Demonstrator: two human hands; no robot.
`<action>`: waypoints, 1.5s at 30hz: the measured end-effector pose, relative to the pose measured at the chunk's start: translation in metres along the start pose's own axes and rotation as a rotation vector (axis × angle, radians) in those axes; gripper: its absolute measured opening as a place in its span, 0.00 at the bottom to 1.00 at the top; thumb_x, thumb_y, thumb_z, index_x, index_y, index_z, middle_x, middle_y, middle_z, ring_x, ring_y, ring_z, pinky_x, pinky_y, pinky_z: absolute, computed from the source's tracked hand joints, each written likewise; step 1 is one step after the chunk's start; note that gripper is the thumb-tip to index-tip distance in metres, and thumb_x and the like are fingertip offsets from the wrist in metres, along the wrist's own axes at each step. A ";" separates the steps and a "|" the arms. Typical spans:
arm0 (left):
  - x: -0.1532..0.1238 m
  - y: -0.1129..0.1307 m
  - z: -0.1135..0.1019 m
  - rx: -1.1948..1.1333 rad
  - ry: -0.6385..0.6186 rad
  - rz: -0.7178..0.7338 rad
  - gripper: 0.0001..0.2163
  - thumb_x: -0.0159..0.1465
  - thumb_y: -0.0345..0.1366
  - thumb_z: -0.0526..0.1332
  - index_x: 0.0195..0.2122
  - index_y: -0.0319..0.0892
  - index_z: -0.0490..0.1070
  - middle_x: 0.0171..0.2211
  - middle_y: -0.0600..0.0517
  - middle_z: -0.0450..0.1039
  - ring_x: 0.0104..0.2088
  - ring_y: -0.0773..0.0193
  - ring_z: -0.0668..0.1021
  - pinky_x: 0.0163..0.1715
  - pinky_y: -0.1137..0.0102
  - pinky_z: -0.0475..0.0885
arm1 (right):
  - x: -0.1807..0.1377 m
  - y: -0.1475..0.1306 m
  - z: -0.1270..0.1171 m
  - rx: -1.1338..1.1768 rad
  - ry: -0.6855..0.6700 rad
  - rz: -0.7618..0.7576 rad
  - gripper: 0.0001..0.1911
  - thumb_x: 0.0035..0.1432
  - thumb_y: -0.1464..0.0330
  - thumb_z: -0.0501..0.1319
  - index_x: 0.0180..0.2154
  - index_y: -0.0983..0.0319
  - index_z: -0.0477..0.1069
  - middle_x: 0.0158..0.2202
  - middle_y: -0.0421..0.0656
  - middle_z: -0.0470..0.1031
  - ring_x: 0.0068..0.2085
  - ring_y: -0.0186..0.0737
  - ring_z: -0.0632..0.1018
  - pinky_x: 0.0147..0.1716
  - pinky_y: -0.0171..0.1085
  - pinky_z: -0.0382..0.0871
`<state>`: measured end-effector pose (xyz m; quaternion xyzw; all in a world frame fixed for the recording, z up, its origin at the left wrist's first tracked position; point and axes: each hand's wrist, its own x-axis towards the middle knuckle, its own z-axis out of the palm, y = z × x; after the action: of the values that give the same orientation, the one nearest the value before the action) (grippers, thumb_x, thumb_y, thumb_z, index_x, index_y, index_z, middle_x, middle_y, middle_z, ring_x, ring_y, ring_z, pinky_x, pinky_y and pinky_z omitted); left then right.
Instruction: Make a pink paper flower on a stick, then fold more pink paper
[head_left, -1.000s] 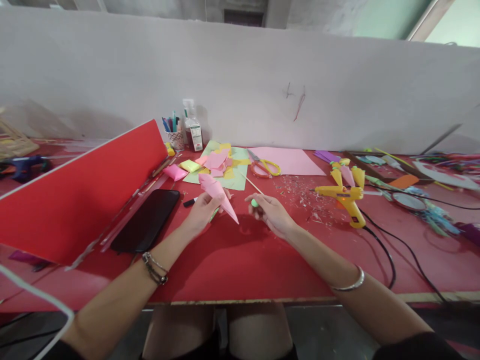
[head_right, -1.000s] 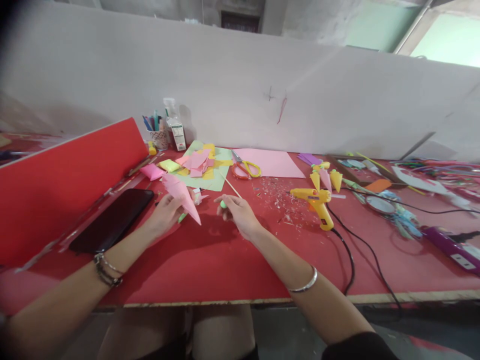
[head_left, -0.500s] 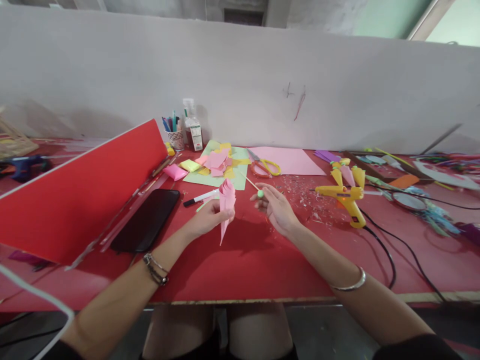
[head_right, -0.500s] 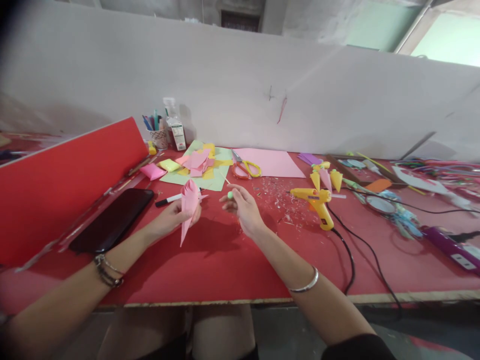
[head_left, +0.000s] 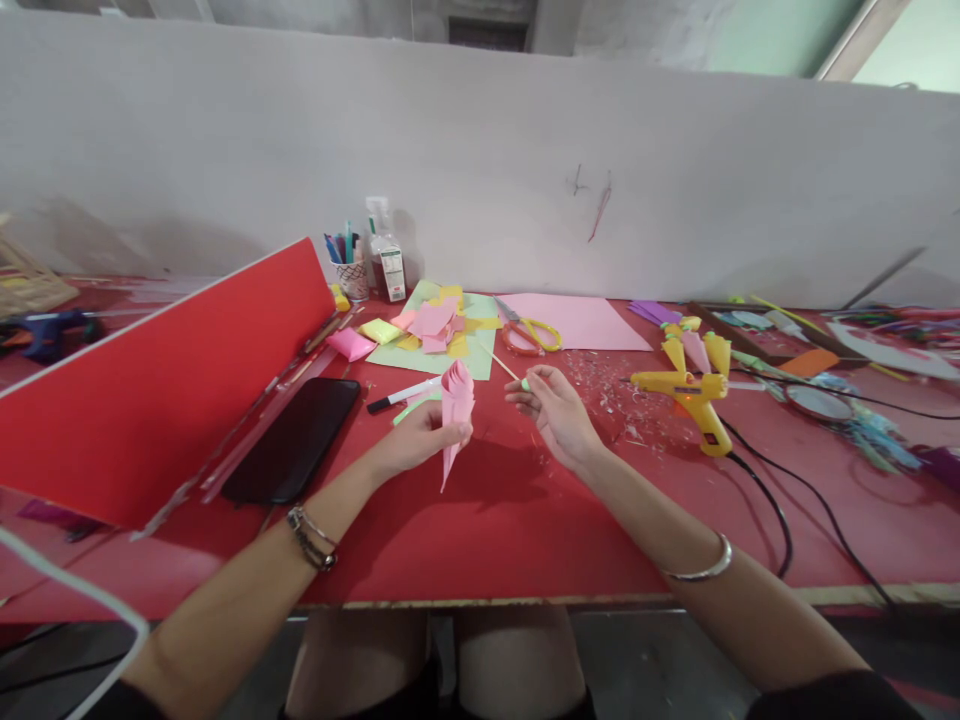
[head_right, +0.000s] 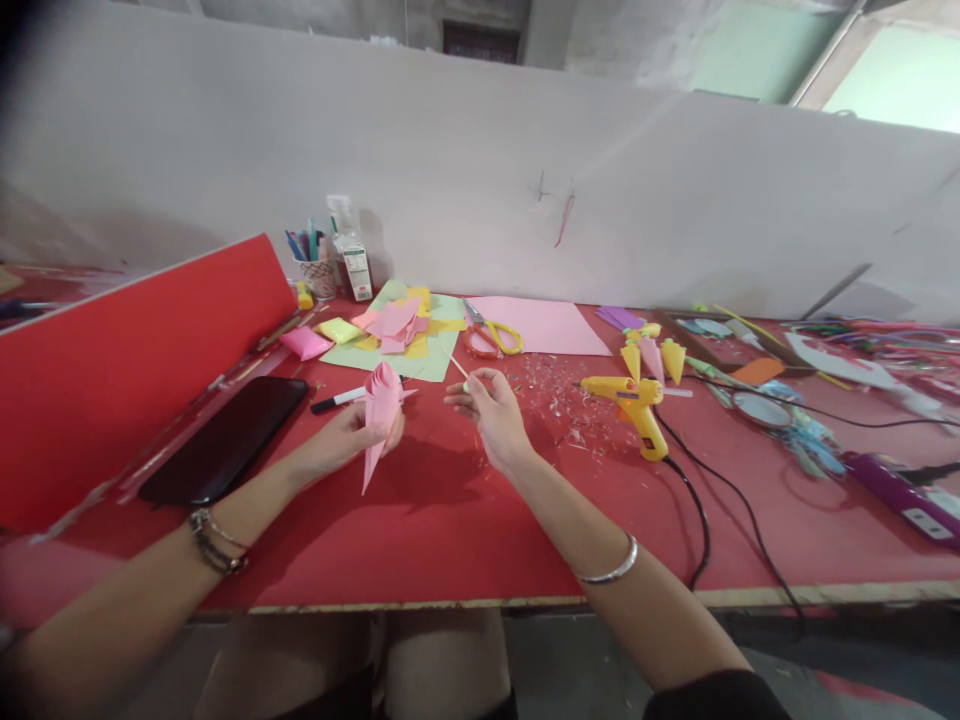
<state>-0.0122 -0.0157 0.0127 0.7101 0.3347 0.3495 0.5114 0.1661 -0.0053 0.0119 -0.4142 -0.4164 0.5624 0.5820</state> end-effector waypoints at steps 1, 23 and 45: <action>0.000 0.000 0.000 0.008 -0.001 -0.003 0.15 0.49 0.47 0.55 0.15 0.41 0.58 0.16 0.57 0.58 0.19 0.70 0.62 0.24 0.71 0.59 | 0.000 0.000 -0.001 0.000 -0.002 -0.001 0.10 0.44 0.62 0.59 0.28 0.59 0.61 0.23 0.35 0.71 0.25 0.29 0.71 0.29 0.33 0.62; -0.001 0.004 0.000 0.149 -0.107 -0.087 0.15 0.50 0.46 0.53 0.15 0.40 0.57 0.15 0.58 0.59 0.18 0.72 0.62 0.19 0.74 0.57 | -0.005 -0.002 0.004 0.007 -0.101 -0.050 0.07 0.39 0.66 0.65 0.26 0.59 0.71 0.22 0.33 0.70 0.21 0.23 0.65 0.25 0.29 0.60; -0.002 0.002 0.001 0.324 -0.274 -0.133 0.15 0.52 0.47 0.50 0.17 0.40 0.54 0.17 0.58 0.53 0.19 0.72 0.58 0.19 0.74 0.52 | -0.008 -0.002 0.004 0.032 -0.318 -0.089 0.07 0.41 0.66 0.65 0.28 0.57 0.72 0.28 0.35 0.73 0.27 0.26 0.70 0.32 0.31 0.67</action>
<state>-0.0119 -0.0179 0.0139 0.8001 0.3601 0.1570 0.4533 0.1624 -0.0132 0.0150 -0.2916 -0.5123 0.6011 0.5396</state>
